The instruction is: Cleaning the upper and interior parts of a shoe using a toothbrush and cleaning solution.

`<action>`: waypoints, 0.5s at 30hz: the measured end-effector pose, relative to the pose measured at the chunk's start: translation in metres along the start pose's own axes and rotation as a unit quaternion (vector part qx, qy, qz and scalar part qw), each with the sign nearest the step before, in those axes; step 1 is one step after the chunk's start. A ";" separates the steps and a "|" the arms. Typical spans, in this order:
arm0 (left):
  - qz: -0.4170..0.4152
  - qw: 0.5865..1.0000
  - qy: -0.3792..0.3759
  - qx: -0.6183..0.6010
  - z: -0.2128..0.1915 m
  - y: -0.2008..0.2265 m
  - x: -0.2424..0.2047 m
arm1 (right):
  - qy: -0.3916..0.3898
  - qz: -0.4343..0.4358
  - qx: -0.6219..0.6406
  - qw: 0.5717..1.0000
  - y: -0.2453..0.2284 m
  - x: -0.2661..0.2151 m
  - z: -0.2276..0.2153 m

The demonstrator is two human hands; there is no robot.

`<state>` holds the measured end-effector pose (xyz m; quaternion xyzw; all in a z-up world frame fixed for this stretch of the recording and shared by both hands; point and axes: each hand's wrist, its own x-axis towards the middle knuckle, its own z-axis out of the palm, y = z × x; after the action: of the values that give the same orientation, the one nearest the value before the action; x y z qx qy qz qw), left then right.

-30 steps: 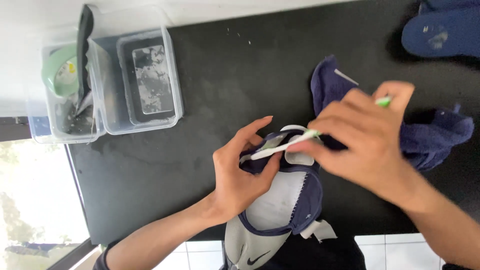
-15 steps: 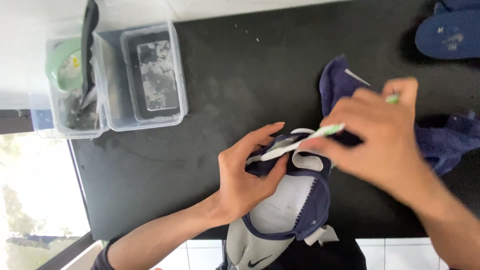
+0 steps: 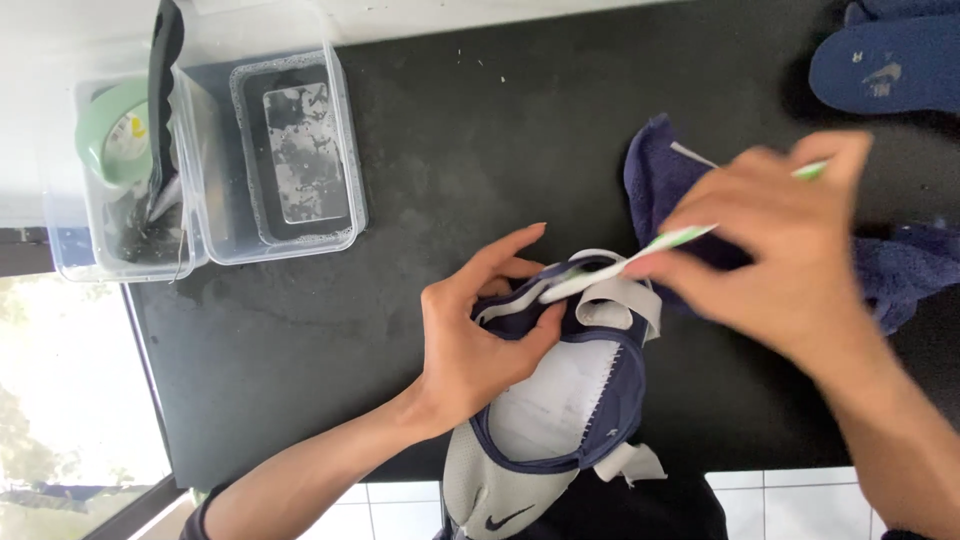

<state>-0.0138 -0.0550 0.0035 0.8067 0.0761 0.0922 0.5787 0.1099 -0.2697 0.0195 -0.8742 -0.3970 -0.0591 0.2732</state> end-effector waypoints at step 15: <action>-0.038 0.998 -0.042 -0.025 -0.002 -0.002 0.004 | 0.005 -0.027 -0.004 1.000 0.002 0.001 -0.010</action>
<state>-0.0108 -0.0512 0.0024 0.7917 0.0797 0.0378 0.6045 0.1133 -0.2753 0.0274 -0.8641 -0.4190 -0.0722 0.2694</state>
